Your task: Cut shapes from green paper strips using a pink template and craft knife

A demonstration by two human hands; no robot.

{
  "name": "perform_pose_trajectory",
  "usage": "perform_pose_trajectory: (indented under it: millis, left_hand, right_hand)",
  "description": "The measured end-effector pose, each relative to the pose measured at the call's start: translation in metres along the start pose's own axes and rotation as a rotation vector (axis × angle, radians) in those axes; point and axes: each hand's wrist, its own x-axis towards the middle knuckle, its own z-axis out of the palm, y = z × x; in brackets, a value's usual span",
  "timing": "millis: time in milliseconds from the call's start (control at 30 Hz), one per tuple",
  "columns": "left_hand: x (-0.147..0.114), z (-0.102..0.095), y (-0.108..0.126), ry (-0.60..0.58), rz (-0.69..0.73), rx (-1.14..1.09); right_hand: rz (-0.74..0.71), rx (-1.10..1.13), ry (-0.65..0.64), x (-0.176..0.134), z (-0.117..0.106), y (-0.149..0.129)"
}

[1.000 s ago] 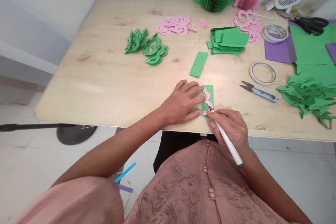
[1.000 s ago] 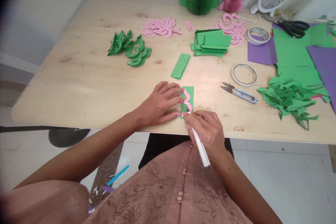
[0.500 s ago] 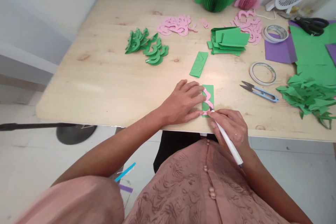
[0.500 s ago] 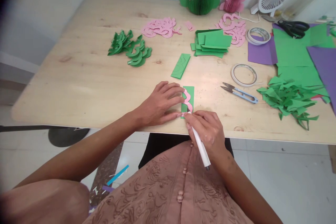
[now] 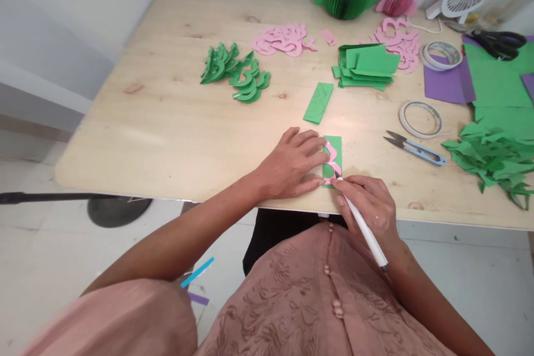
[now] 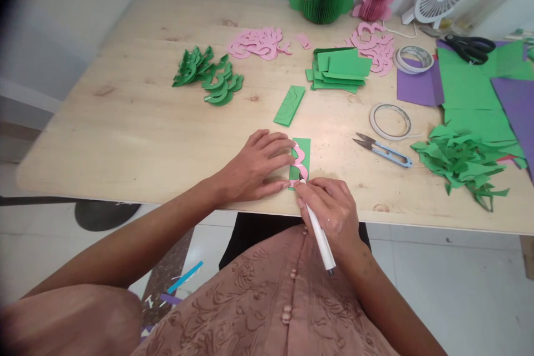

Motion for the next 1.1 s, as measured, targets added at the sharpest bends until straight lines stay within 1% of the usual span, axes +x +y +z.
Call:
perform_pose_trajectory:
  millis: [333,533,600,733,867,933,1000,1100]
  left_hand:
    - [0.000,-0.002,0.002,0.010,0.001,0.013]
    - [0.001,-0.002,0.001,-0.002,0.001,0.008]
    - [0.000,-0.002,0.001,-0.001,0.001,0.003]
    - [0.000,-0.002,0.001,-0.004,-0.002,-0.004]
    - [0.000,-0.003,0.001,-0.015,-0.008,-0.005]
    - [0.000,-0.003,0.001,-0.015,-0.010,-0.007]
    - [0.000,-0.003,0.001,-0.014,-0.011,-0.008]
    - [0.000,-0.003,0.001,-0.007,-0.013,-0.014]
  right_hand:
    - [-0.001,0.010,0.006,0.000,0.001,0.000]
    - [0.030,0.056,-0.008,0.002,-0.001,0.000]
    - [0.082,0.131,-0.017,0.003,-0.005,0.000]
    - [0.291,0.322,0.020,0.009,-0.015,-0.004]
    - [0.449,0.386,-0.006,0.015,-0.017,-0.009]
    - [0.523,0.403,0.018,0.017,-0.013,-0.011]
    - [0.567,0.408,0.023,0.019,-0.009,-0.012]
    - [0.577,0.360,0.002,0.021,-0.005,-0.011]
